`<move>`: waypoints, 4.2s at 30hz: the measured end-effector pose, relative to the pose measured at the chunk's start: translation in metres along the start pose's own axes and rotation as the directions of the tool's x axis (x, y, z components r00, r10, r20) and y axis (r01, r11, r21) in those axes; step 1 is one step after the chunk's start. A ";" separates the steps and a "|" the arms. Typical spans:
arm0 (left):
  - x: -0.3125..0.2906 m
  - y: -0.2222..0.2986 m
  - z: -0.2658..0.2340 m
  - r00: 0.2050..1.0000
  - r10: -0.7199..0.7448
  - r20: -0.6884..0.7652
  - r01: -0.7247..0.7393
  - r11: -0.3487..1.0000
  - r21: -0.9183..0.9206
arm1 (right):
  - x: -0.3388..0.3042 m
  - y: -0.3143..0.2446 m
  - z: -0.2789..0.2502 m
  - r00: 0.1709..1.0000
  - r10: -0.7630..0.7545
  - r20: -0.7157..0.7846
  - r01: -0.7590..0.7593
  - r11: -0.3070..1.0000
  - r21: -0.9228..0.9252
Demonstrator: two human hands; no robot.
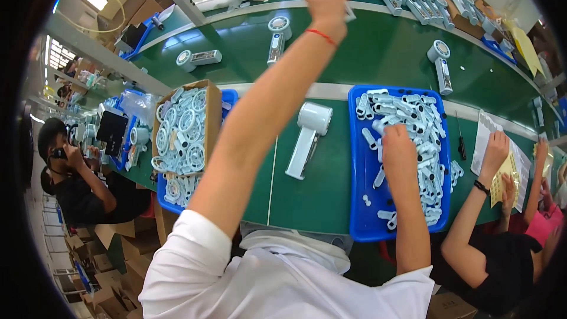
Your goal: Assemble plastic components of handheld fans at a production line workstation.
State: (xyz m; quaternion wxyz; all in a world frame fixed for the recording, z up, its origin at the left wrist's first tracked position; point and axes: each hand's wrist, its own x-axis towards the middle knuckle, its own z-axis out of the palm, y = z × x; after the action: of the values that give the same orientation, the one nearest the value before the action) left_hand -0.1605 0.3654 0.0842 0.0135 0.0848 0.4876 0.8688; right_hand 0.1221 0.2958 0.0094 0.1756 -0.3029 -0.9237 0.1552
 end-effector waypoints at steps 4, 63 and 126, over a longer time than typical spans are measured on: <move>-0.027 0.124 -0.093 0.962 0.081 0.259 -0.045 0.989 -0.144 | -0.002 0.001 -0.008 0.981 -0.053 -0.189 0.077 0.990 0.121; -0.227 0.109 -0.339 0.620 -0.376 0.688 -0.228 0.753 0.617 | -0.081 -0.126 0.032 0.771 0.028 0.636 -0.512 0.621 0.594; 0.114 0.025 -0.238 0.992 -0.127 -0.027 0.022 -0.041 0.999 | -0.007 -0.038 -0.007 0.998 -0.070 -0.008 0.070 0.998 -0.009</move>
State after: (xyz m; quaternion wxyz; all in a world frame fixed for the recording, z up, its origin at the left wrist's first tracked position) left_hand -0.3100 0.1632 -0.0009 0.0128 0.0736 0.9663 0.2463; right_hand 0.1111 0.2640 0.0289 0.1833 -0.2719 -0.9337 0.1439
